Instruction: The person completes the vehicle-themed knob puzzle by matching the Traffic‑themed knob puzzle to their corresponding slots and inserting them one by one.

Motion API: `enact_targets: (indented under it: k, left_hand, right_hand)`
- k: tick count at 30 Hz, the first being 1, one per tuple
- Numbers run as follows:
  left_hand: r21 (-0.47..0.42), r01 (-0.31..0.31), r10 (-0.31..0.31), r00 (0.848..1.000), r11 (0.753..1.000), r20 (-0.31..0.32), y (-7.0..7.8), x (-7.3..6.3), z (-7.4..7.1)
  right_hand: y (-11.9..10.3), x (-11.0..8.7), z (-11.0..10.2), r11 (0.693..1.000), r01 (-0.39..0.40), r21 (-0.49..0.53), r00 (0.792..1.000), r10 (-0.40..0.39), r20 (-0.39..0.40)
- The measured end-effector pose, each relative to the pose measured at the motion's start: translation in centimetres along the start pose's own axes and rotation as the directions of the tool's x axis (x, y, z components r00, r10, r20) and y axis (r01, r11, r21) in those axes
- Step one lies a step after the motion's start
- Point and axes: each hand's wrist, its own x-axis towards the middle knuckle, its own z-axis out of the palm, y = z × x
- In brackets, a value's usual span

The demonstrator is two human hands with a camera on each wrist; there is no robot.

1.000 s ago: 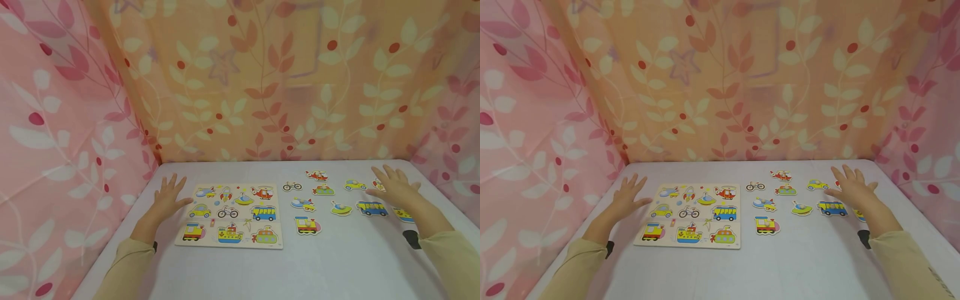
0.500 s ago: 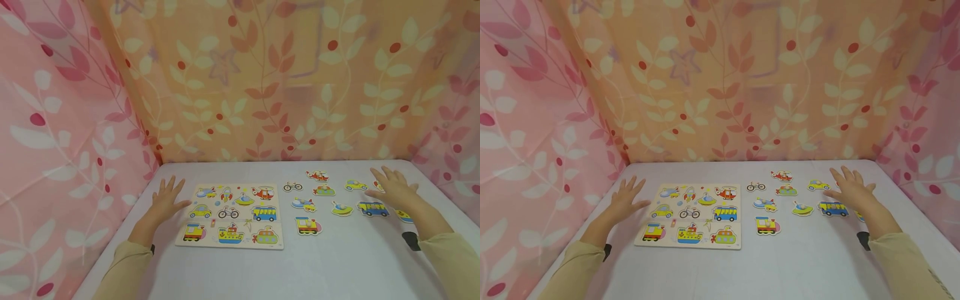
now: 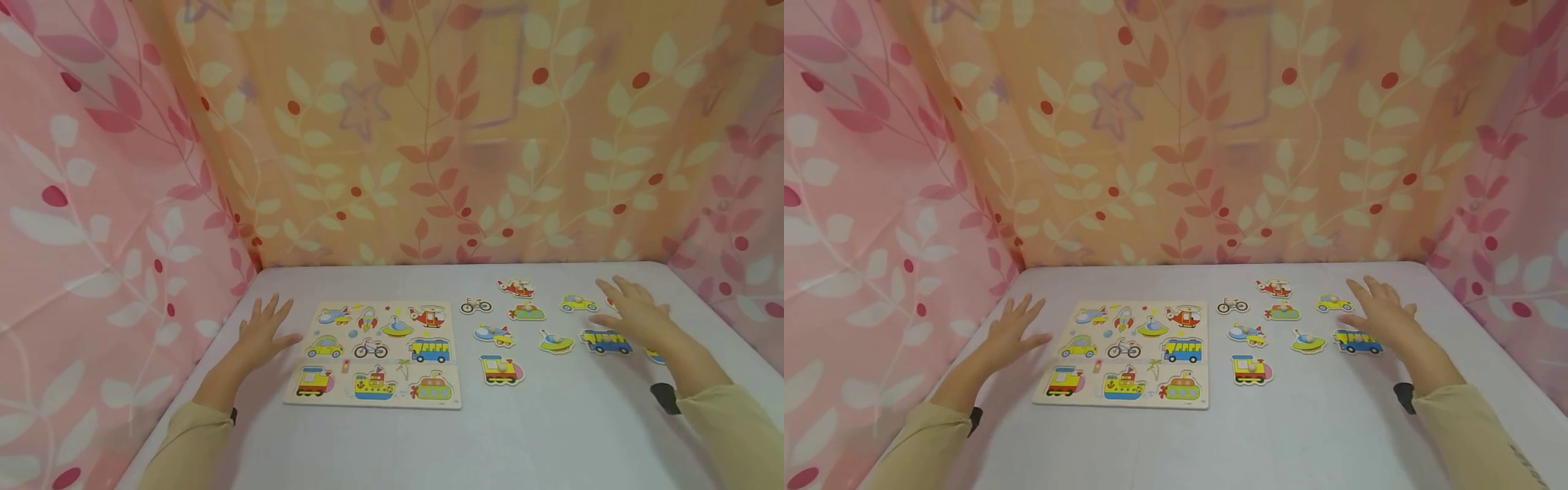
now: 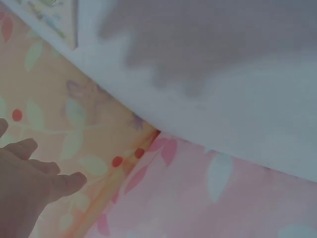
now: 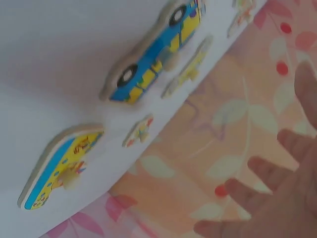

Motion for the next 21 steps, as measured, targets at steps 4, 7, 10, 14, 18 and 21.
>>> enact_targets:
  k: [4, 7, 10, 14, 18, 21]
  left_hand:
    - [0.019, -0.023, 0.023, 1.0, 1.0, 0.011, -0.8, -0.7, 0.3]
    - [-0.007, -0.028, 0.028, 0.999, 1.0, 0.027, -1.3, -1.3, 0.7]
    - [-0.079, -0.01, 0.016, 0.997, 0.997, 0.075, -1.9, -1.9, 1.3]
    - [-0.109, -0.004, 0.019, 0.991, 0.994, 0.135, -2.2, -2.4, 2.7]
    - [-0.013, -0.045, 0.046, 0.986, 0.999, 0.161, -1.8, -2.7, 4.0]
    - [0.058, -0.081, 0.069, 0.98, 0.995, 0.185, -1.6, -3.1, 4.6]
  right_hand:
    - [-1.0, 0.3, 0.9, 0.997, 0.01, -0.07, 0.998, -0.014, -0.056]
    - [-1.5, 0.4, 1.8, 0.994, 0.03, -0.103, 0.993, -0.041, -0.111]
    - [-1.8, 0.4, 2.4, 0.99, 0.082, -0.117, 0.98, -0.101, -0.17]
    - [-2.4, 0.5, 3.0, 0.973, 0.176, -0.148, 0.948, -0.208, -0.242]
    - [-3.5, 0.8, 3.3, 0.96, 0.248, -0.13, 0.922, -0.276, -0.272]
    - [-4.5, 0.9, 3.6, 0.967, 0.25, -0.054, 0.94, -0.256, -0.228]
